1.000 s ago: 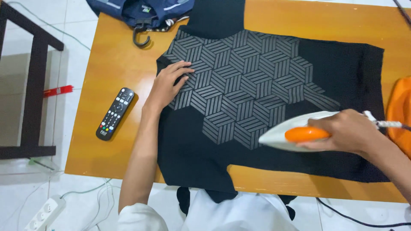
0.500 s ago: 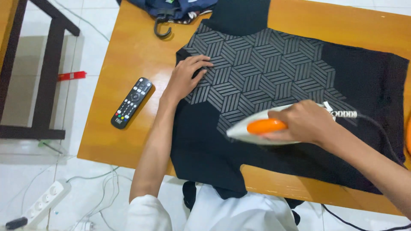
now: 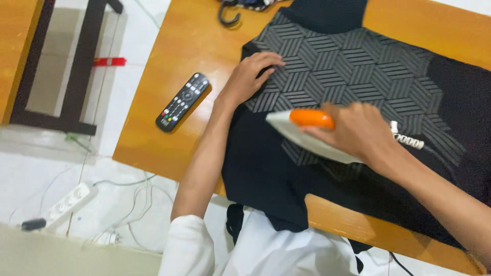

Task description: Ironing a black t-shirt and then folding it on a wooden table.

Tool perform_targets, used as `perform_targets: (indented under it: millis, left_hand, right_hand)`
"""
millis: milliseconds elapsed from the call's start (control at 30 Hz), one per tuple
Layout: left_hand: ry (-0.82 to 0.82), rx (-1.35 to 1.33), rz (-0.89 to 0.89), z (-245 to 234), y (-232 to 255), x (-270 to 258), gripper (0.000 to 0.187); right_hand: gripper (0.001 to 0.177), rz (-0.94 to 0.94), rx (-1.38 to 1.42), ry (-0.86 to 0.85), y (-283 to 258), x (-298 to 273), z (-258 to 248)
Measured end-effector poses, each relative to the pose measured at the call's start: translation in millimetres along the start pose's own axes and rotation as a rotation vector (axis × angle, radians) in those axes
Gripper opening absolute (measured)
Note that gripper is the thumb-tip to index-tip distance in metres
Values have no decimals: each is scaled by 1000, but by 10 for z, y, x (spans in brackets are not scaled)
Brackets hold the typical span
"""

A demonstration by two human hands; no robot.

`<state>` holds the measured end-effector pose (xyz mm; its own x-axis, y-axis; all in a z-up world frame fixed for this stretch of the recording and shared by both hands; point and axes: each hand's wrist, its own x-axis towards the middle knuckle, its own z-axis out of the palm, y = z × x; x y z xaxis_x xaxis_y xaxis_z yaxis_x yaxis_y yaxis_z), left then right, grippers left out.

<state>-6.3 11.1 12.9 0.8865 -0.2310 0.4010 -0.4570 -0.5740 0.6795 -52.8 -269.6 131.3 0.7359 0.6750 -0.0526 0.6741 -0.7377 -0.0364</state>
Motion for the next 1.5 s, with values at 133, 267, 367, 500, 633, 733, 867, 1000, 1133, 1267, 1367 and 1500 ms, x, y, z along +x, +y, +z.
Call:
perform_targets:
  millis: [133, 267, 367, 500, 633, 733, 867, 1000, 1133, 1267, 1367, 1500]
  left_hand:
    - [6, 14, 68, 20, -108, -11, 28]
    - [-8, 21, 13, 29, -144, -1, 31]
    - [-17, 30, -19, -5, -145, -18, 33]
    - [-5, -1, -3, -25, -247, -5, 28]
    - [-6, 24, 18, -38, -240, -21, 29]
    - [8, 34, 60, -63, -213, -10, 31]
    - [101, -23, 141, -184, 92, -11, 30]
    - [78, -312, 87, -204, 369, -7, 37]
    - [31, -518, -2, -72, 187, -55, 50]
    - [-20, -507, -36, -11, 101, -51, 54]
    - [-49, -247, 7, -10, 187, -107, 40]
    - [-107, 25, 44, 42, 128, -137, 34]
  right_hand:
    - [68, 41, -111, -63, -11, 186, 192]
    - [65, -220, -159, -126, -53, 227, 238]
    - [64, -93, -148, -60, -201, 302, 187]
    - [69, -117, -109, -101, -326, 413, 149]
    - [68, -309, -205, -65, -386, 407, 294]
    - [72, -142, -121, -15, -476, 476, 236]
    - [74, -115, -73, -102, -535, 520, 207]
    - [78, -234, -163, -178, -561, 475, 246]
    - [73, -92, -69, -25, -579, 503, 225]
    - [62, -181, 53, -238, -637, 415, 5]
    - [62, -197, 39, -258, -538, 314, -39]
    - [58, -9, 47, -165, -247, 184, -99]
